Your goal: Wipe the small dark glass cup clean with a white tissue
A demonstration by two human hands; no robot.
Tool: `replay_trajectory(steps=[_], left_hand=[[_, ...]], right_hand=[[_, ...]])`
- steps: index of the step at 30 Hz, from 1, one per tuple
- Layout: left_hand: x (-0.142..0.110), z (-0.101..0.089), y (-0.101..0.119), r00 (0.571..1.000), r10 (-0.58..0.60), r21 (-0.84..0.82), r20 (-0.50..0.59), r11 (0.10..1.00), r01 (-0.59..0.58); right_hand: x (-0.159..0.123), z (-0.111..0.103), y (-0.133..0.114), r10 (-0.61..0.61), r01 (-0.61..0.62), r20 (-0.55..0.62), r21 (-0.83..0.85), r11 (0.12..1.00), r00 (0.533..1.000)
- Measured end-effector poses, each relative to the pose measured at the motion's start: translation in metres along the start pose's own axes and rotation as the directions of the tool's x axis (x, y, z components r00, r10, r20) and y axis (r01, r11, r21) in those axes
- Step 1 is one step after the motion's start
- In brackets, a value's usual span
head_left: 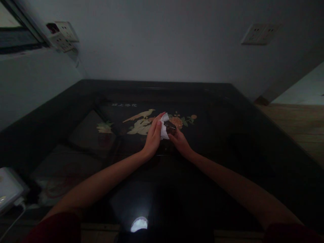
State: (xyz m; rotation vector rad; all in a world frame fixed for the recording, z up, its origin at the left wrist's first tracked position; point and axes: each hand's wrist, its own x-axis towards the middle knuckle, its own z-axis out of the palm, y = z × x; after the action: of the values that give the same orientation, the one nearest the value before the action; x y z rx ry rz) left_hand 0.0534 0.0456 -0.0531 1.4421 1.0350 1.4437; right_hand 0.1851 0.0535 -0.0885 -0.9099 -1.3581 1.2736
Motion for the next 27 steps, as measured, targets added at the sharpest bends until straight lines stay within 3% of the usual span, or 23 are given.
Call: replay_trajectory(steps=[10, 18, 23, 27], left_hand=[[0.003, -0.001, 0.016, 0.999, -0.029, -0.031, 0.017, 0.999, 0.029], [0.013, -0.004, 0.000, 0.985, -0.159, -0.163, 0.068, 0.972, 0.168], [0.017, -0.001, -0.006, 0.947, -0.295, -0.353, 0.128, 0.879, 0.322], [0.018, -0.004, -0.008, 0.952, -0.298, -0.323, 0.065, 0.897, 0.302]], right_hand=[[-0.001, -0.003, -0.002, 0.081, -0.084, 0.027, 0.163, 0.983, 0.996], [-0.002, -0.003, 0.002, 0.025, -0.044, 0.070, 0.274, 0.961, 0.997], [-0.002, -0.004, 0.004, 0.015, -0.048, 0.110, 0.305, 0.951, 0.994], [-0.002, -0.005, -0.001, 0.002, -0.025, 0.103, 0.227, 0.974, 0.995]])
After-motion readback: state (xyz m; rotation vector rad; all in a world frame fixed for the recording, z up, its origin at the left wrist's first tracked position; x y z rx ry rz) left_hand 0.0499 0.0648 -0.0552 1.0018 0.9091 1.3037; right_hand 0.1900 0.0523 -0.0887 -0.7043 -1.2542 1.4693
